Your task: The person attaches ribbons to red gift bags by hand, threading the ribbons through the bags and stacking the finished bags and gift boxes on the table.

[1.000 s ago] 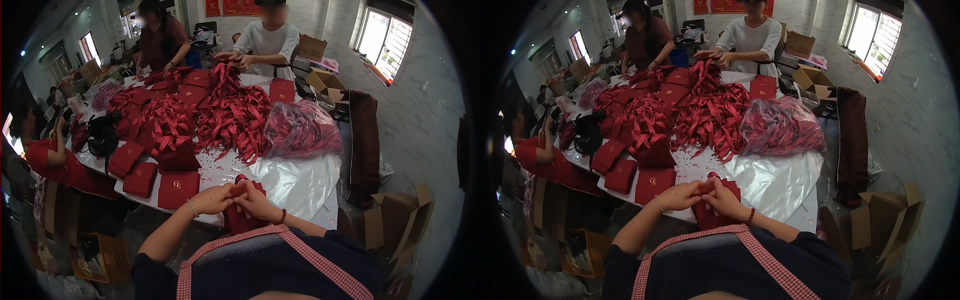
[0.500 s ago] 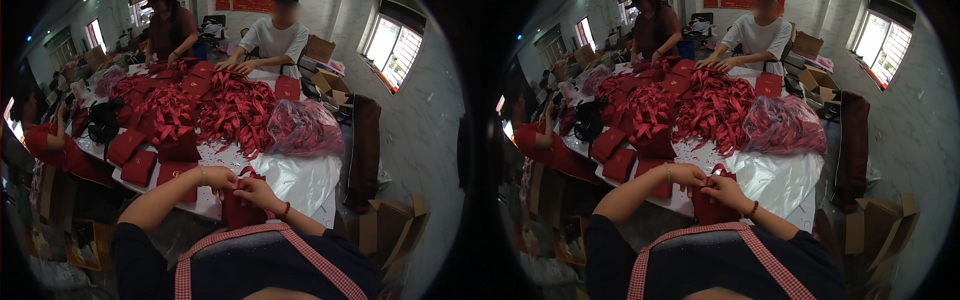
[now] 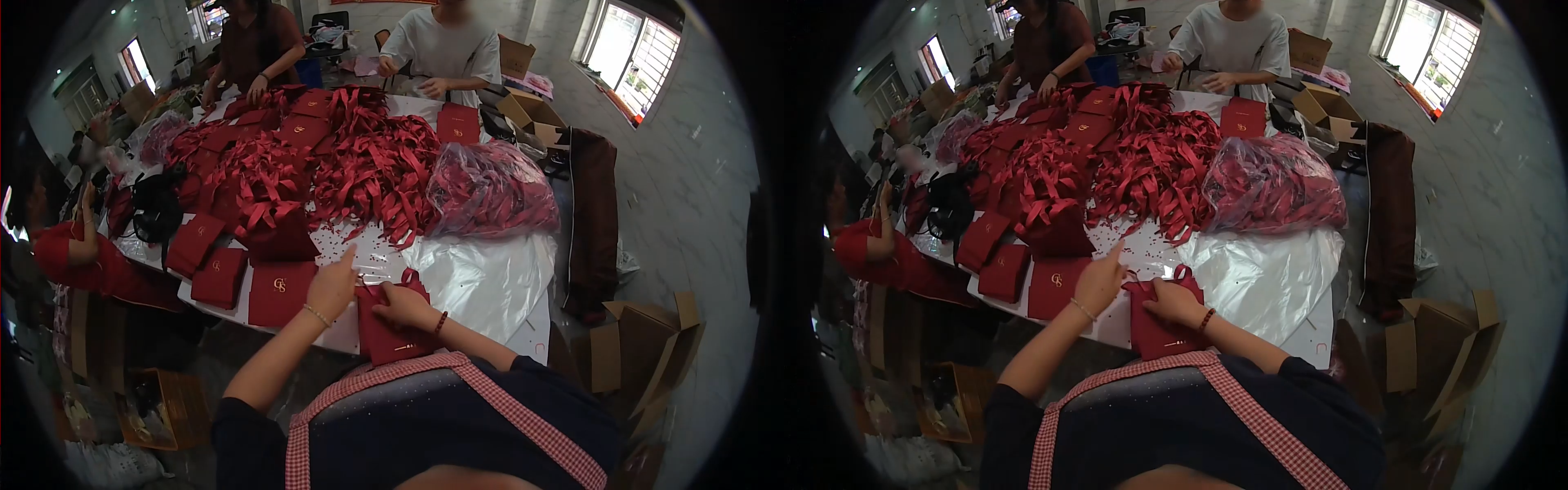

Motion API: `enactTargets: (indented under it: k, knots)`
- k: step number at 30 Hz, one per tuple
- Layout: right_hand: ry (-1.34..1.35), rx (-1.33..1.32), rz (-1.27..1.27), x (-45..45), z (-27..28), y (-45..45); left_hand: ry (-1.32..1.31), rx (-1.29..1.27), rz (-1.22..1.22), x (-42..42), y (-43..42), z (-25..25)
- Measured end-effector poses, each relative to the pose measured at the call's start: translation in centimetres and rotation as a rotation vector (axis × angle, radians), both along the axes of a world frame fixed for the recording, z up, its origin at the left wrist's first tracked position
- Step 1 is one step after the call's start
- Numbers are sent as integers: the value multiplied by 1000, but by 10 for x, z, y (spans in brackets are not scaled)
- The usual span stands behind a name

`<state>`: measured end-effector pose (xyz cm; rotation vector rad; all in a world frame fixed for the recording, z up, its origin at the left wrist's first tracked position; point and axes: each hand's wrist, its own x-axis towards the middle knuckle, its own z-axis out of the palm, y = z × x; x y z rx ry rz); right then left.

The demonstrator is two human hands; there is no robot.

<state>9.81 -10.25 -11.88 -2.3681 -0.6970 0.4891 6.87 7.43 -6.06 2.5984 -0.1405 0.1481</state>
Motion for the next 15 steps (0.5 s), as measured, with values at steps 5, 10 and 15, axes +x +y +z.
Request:
enactTargets:
  k: [5, 10, 15]
  knots:
    - [611, 182, 32, 0, 41, -35, -63, -150, -119, -31, -31, -66]
    - [743, 364, -5, -11, 55, -120, -60, -152, -100, -35, -34, -74]
    - [1040, 819, 234, -26, 68, -145, 123, -128, -28, -14, -41, -43]
